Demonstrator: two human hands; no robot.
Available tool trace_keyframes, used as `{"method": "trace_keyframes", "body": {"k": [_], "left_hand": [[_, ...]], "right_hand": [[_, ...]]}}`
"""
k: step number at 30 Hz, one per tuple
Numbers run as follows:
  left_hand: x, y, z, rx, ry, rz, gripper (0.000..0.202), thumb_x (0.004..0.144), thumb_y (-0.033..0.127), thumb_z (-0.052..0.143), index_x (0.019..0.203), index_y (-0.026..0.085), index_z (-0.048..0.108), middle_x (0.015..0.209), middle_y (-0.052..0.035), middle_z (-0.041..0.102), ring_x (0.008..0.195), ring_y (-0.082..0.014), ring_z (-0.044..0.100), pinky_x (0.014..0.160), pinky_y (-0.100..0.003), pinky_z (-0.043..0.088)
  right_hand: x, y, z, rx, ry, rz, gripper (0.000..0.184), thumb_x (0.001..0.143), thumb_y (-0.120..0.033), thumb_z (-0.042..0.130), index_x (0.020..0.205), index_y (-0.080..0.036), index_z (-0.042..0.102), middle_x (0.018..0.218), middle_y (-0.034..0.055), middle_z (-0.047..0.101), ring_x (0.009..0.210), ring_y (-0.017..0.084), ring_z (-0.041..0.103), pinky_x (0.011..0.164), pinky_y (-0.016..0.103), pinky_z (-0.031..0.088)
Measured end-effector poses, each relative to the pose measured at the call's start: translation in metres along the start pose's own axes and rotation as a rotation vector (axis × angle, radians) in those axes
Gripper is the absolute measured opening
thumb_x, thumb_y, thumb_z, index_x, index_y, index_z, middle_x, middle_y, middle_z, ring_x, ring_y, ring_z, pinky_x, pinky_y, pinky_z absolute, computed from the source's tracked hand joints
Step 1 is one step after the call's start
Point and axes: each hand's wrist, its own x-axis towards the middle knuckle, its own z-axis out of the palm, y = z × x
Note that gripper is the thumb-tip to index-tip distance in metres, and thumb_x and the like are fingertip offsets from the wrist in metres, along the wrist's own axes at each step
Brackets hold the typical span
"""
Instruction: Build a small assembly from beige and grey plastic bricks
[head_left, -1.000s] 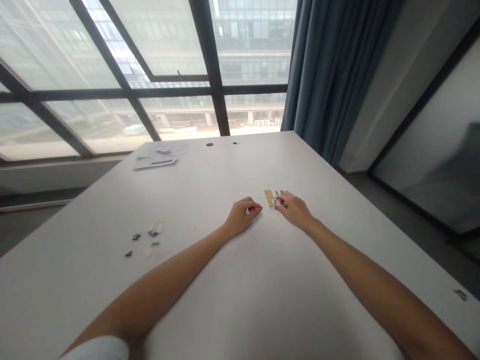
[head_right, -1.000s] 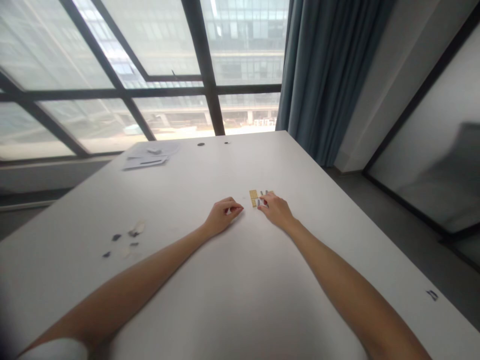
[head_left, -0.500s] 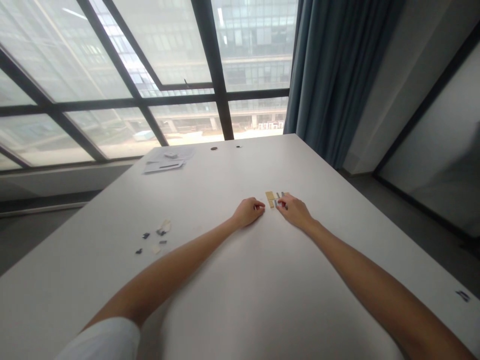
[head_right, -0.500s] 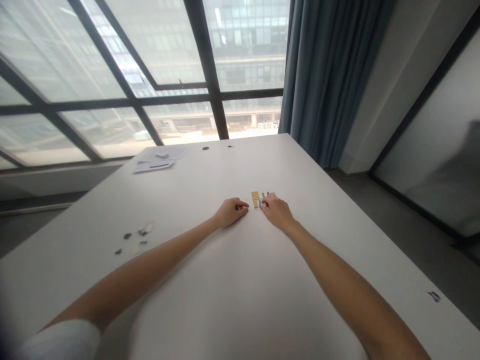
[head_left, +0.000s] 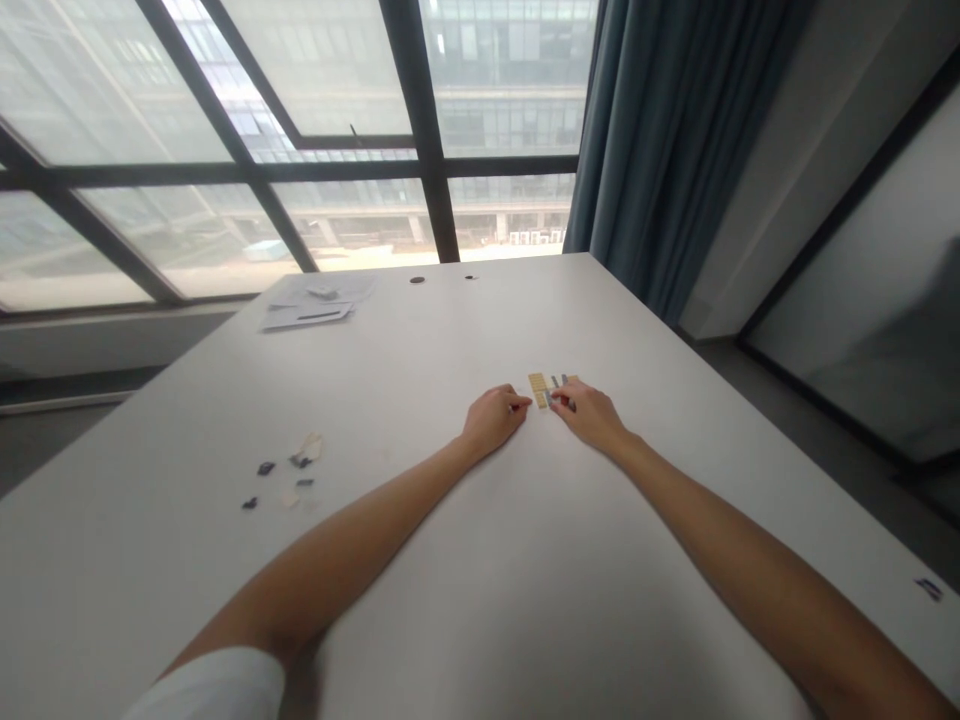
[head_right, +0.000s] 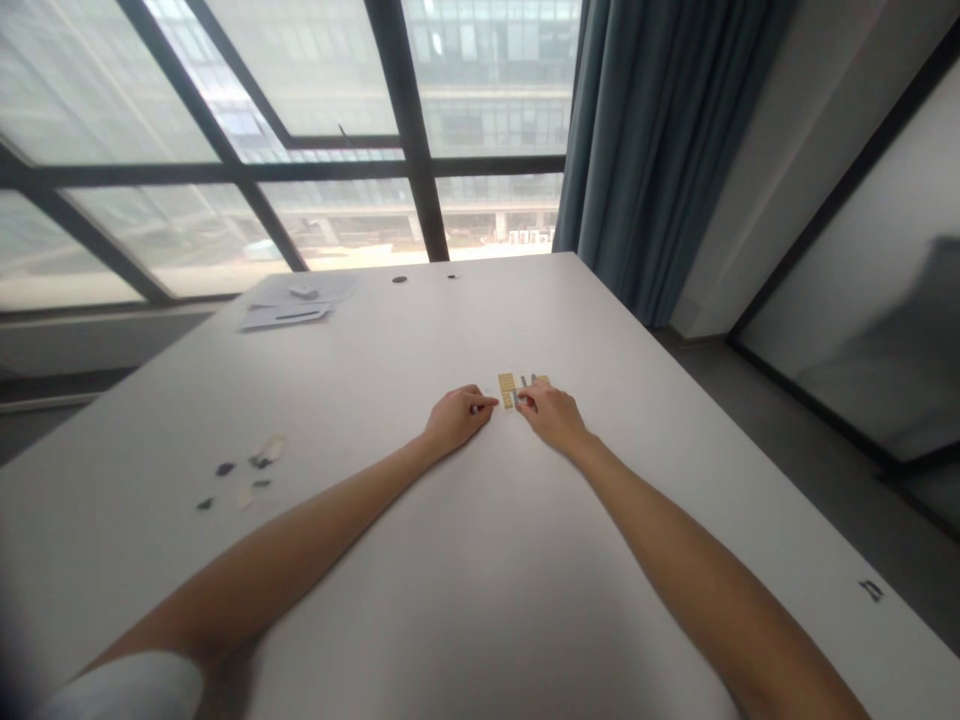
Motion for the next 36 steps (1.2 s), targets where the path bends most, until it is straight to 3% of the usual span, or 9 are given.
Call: {"method": "trace_keyframes", "body": {"k": [9, 36], "left_hand": [[-0.0006, -0.0015, 0.0037, 0.023, -0.019, 0.040, 0.029, 0.092, 0.028, 0.056, 0.111, 0.034, 0.077, 0.098, -0.0035, 0.070, 0.088, -0.0187, 0.063, 0.078, -0.027, 0.048], [-0.0004, 0.0017, 0.0028, 0.006, -0.009, 0.059, 0.028, 0.092, 0.026, 0.057, 0.108, 0.036, 0.078, 0.092, -0.0035, 0.068, 0.089, -0.0193, 0.062, 0.078, -0.027, 0.048]], "right_hand": [[-0.0025, 0.0031, 0.0009, 0.004, 0.022, -0.018, 0.020, 0.093, -0.022, 0.055, 0.104, -0.022, 0.072, 0.101, 0.0044, 0.068, 0.081, 0.016, 0.061, 0.076, 0.027, 0.044], [0.0002, -0.0021, 0.0001, -0.071, 0.000, -0.032, 0.022, 0.095, -0.025, 0.056, 0.109, -0.025, 0.072, 0.105, 0.0035, 0.069, 0.081, 0.016, 0.062, 0.073, 0.026, 0.043]]}}
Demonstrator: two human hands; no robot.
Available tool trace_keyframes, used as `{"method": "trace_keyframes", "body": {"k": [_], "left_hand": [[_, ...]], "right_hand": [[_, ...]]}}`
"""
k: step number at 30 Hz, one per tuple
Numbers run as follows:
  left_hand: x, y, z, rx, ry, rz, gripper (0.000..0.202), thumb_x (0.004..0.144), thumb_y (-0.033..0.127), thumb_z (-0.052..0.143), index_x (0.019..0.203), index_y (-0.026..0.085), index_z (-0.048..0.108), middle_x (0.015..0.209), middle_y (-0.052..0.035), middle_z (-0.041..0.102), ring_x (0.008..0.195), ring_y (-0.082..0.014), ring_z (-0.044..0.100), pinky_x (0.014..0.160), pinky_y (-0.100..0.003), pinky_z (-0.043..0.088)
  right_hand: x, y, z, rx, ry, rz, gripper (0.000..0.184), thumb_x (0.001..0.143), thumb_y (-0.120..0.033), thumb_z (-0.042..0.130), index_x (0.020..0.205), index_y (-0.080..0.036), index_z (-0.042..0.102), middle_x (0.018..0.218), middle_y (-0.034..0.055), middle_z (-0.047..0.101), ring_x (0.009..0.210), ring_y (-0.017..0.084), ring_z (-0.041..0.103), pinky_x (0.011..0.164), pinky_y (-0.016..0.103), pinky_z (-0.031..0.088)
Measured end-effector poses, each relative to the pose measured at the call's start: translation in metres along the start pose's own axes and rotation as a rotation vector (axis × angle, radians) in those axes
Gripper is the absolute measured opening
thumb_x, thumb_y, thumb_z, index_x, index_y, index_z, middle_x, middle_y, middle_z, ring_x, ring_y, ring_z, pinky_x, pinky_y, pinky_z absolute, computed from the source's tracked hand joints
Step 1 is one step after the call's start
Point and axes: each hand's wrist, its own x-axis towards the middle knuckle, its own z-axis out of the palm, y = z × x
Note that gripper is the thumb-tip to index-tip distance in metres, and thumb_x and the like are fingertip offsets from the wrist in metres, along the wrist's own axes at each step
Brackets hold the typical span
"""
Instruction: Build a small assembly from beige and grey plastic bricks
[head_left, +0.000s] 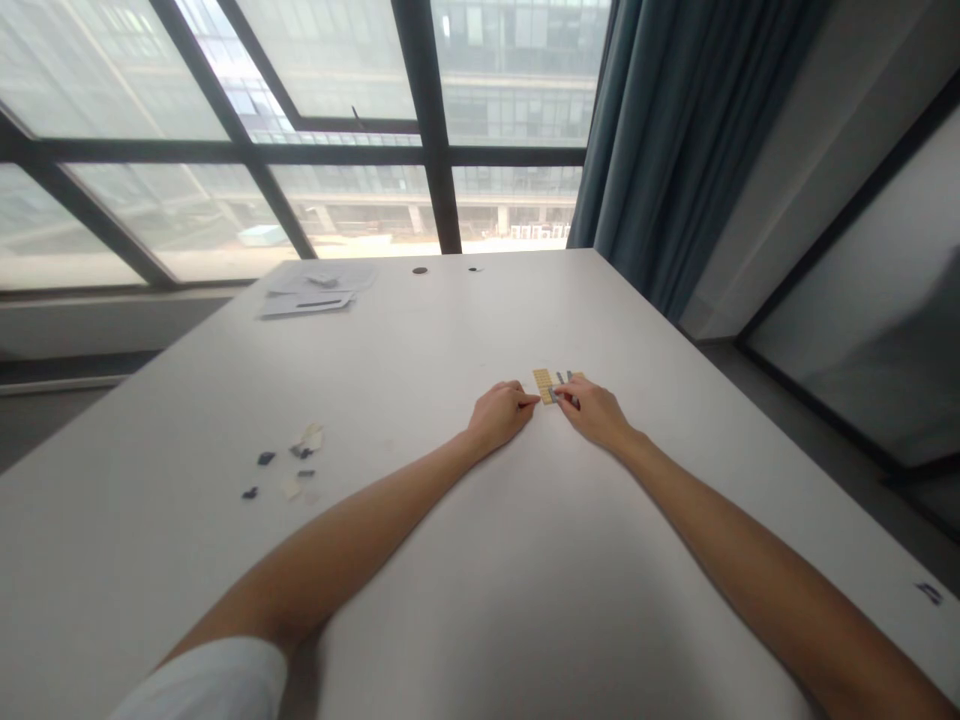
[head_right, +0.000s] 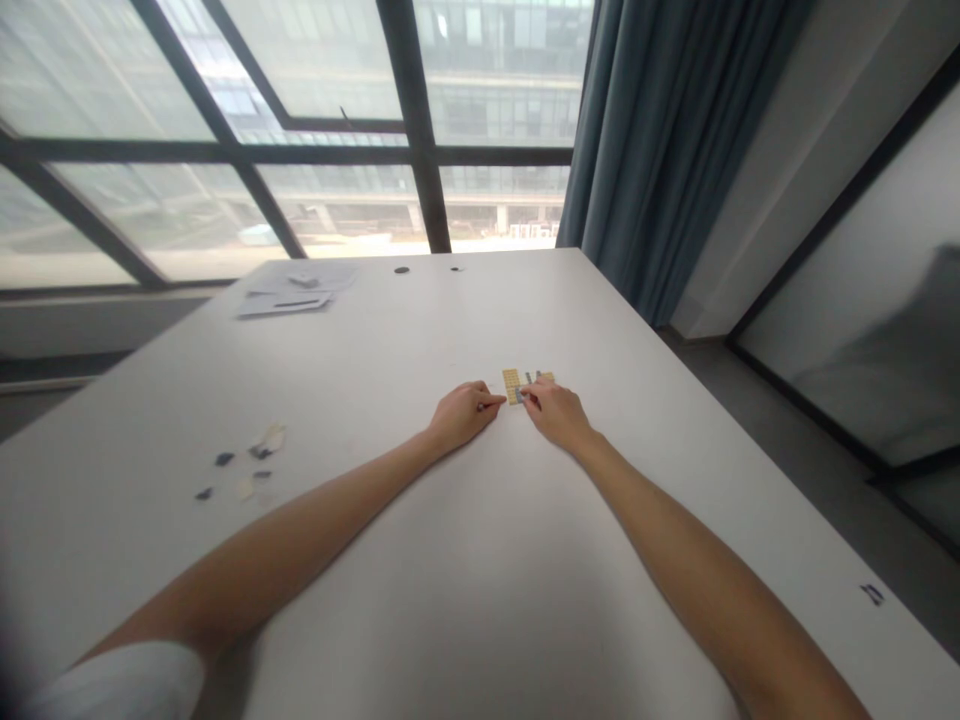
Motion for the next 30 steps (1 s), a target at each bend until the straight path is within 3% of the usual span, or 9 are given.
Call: {"method": "trace_keyframes", "body": {"k": [30], "left_hand": [[-0.0009, 0.0043, -0.0030, 0.078, -0.034, -0.009, 0.031, 0.094, 0.028, 0.053, 0.114, 0.036, 0.076, 0.095, -0.0020, 0.069, 0.091, -0.0181, 0.062, 0.080, -0.026, 0.047]], "right_hand": [[0.0010, -0.0012, -0.0014, 0.000, -0.021, -0.001, 0.021, 0.096, -0.025, 0.055, 0.109, -0.023, 0.071, 0.105, 0.0051, 0.068, 0.083, 0.016, 0.062, 0.074, 0.026, 0.043]]}}
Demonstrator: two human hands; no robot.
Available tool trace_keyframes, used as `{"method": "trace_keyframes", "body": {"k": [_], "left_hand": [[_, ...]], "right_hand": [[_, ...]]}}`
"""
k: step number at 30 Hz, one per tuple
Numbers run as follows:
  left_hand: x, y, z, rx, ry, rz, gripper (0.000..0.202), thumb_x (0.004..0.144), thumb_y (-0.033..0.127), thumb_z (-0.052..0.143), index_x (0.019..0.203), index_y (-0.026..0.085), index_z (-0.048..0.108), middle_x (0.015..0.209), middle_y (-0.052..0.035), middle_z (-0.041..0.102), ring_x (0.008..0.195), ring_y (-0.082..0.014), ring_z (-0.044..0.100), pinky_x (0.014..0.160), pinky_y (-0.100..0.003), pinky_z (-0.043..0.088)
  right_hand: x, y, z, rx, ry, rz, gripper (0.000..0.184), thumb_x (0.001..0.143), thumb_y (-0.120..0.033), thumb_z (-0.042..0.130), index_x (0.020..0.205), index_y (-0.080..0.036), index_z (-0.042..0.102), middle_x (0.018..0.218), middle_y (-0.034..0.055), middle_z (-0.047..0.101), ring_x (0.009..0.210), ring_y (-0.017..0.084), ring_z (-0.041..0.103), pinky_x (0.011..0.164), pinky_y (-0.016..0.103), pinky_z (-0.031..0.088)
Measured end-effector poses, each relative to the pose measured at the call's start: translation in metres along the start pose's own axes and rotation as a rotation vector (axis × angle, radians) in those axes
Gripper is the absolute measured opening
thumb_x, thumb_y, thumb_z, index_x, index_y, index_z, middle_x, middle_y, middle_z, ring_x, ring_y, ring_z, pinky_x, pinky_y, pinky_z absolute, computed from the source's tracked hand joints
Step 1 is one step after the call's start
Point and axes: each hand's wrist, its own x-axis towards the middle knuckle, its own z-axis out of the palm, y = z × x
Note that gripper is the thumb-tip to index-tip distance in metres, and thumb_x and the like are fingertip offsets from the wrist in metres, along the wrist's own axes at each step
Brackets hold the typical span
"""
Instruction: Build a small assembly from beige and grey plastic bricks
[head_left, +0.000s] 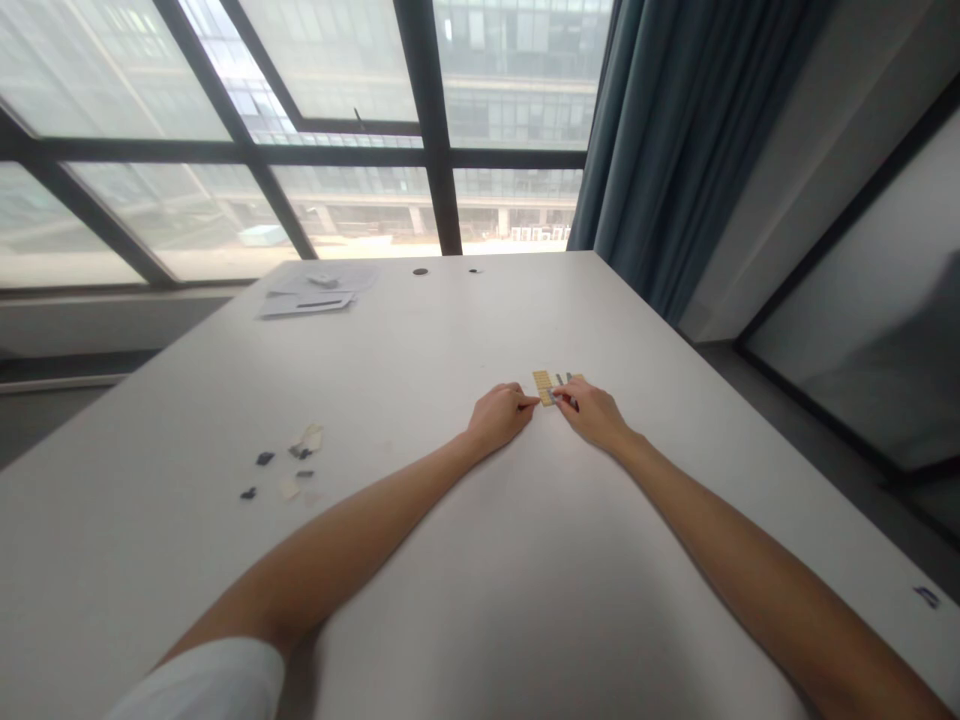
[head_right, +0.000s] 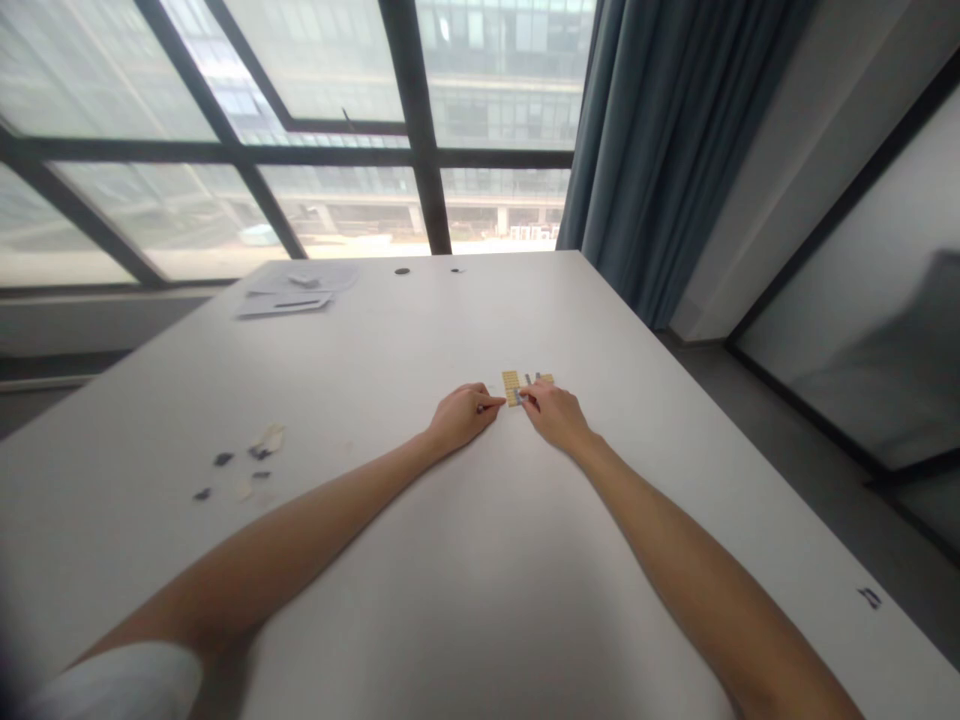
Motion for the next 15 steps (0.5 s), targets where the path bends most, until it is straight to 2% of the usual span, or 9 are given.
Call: {"method": "trace_keyframes", "body": {"k": [15], "left_hand": [[0.0004, 0.0010, -0.0014, 0.009, -0.005, 0.001, 0.033, 0.094, 0.029, 0.052, 0.116, 0.037, 0.075, 0.097, -0.0025, 0.070, 0.092, -0.0188, 0.062, 0.081, -0.026, 0.048]], "right_hand": [[0.0002, 0.0014, 0.0011, 0.015, 0.021, -0.015, 0.018, 0.095, -0.024, 0.056, 0.104, -0.023, 0.071, 0.102, 0.0044, 0.068, 0.083, 0.016, 0.061, 0.072, 0.026, 0.042]]}}
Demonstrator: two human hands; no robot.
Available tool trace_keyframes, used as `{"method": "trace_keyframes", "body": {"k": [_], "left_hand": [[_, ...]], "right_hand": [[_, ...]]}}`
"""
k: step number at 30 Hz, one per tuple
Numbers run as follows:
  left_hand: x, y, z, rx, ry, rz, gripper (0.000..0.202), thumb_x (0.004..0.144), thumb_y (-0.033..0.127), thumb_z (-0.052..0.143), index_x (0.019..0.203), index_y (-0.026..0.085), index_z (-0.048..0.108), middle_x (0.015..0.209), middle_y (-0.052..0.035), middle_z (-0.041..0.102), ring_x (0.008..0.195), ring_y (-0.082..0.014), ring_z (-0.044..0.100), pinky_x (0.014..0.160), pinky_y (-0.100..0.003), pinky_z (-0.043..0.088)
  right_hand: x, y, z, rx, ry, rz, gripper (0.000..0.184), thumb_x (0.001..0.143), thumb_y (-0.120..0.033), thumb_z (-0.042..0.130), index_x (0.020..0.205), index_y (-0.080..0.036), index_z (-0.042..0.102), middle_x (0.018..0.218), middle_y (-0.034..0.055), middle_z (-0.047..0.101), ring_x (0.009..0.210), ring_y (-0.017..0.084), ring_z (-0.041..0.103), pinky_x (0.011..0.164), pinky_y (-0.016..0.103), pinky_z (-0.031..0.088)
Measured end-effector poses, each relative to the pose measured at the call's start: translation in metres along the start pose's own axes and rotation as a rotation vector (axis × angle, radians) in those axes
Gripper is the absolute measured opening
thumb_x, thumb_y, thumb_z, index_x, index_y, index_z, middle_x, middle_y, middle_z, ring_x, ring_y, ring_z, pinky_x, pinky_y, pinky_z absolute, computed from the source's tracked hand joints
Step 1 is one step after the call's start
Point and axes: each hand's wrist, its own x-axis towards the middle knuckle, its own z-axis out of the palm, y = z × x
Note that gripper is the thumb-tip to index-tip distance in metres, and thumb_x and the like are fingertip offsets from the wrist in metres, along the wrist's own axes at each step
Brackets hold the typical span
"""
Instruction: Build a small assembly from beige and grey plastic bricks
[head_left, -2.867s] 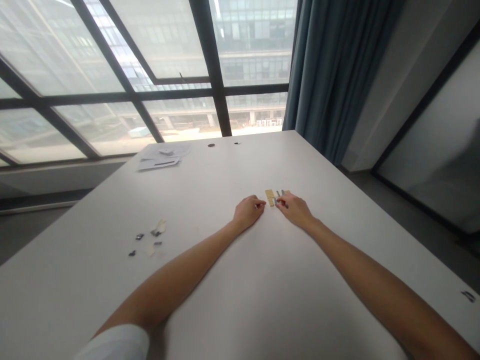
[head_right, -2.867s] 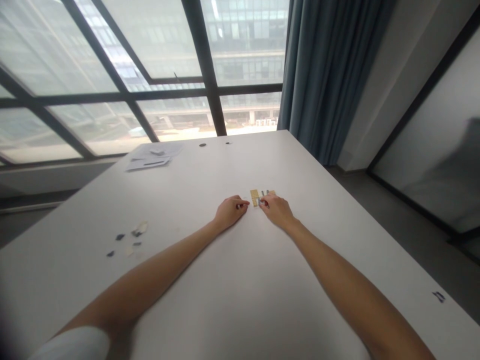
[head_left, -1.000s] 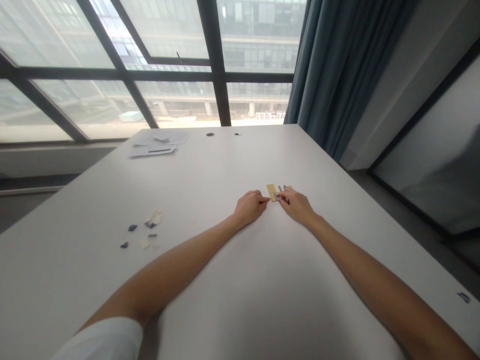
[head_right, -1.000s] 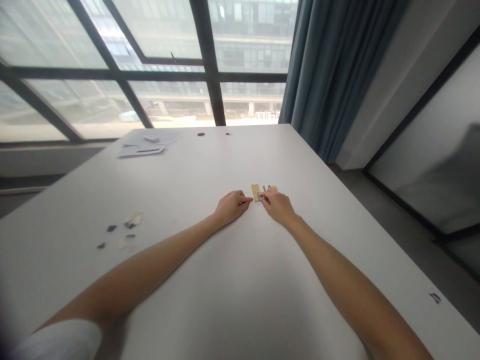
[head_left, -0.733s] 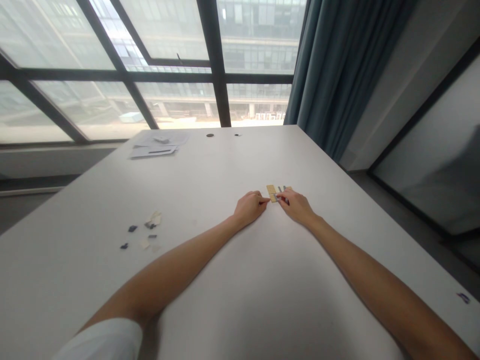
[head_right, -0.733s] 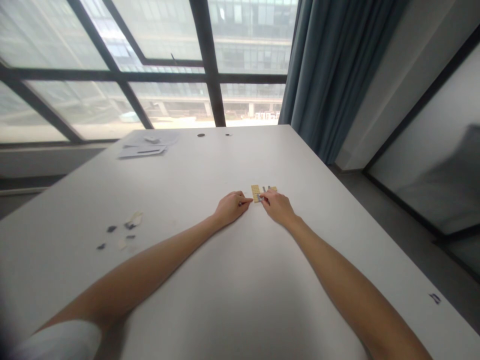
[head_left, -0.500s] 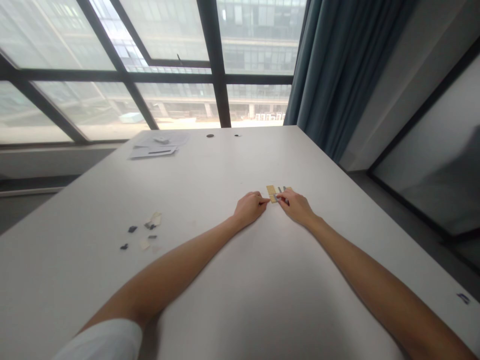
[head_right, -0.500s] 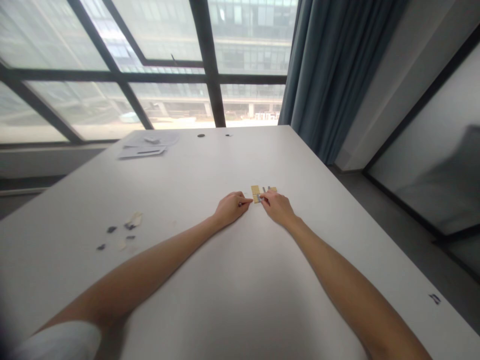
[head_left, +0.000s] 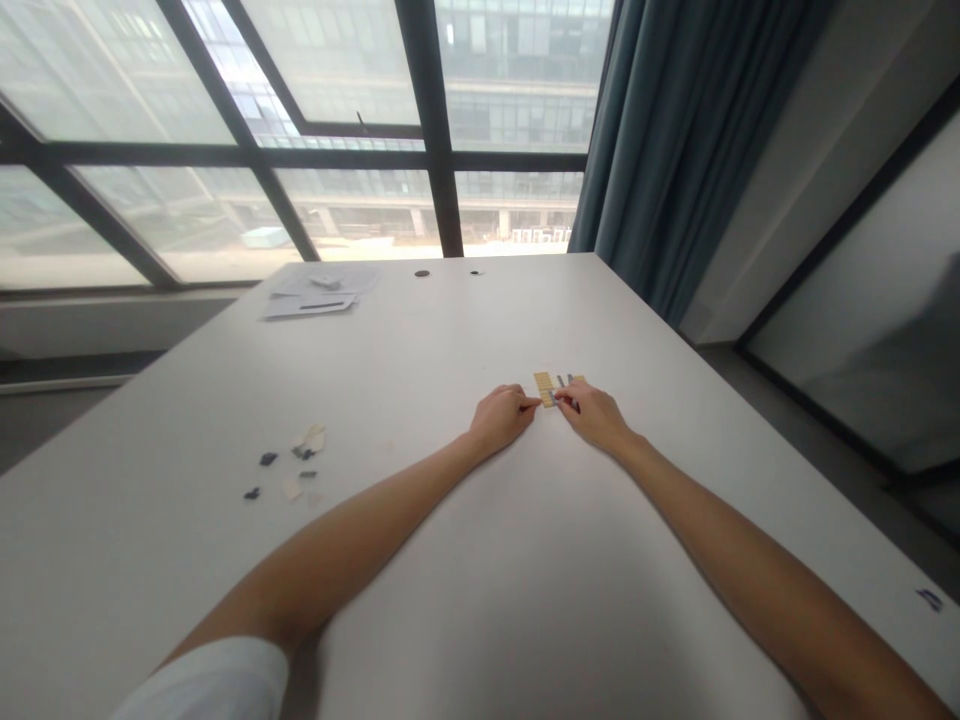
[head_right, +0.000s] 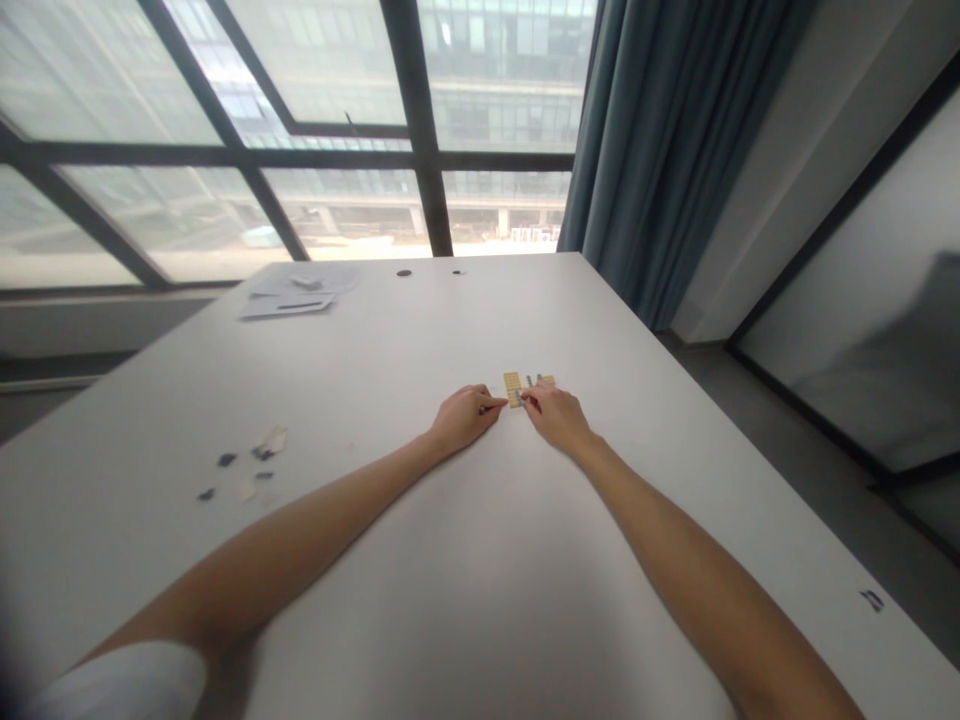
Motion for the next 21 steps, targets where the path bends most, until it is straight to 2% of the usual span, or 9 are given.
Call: {"method": "trace_keyframes", "body": {"k": [21], "left_hand": [[-0.0002, 0.0022, -0.0009, 0.029, -0.017, -0.014, 0.034, 0.094, 0.027, 0.051, 0.118, 0.036, 0.074, 0.097, -0.0028, 0.070, 0.095, -0.0184, 0.062, 0.084, -0.026, 0.048]], "right_hand": [[-0.0002, 0.0001, 0.0012, -0.002, -0.006, 0.013, 0.018, 0.095, -0.024, 0.055, 0.103, -0.023, 0.071, 0.104, 0.0043, 0.068, 0.084, 0.016, 0.062, 0.074, 0.026, 0.043]]}}
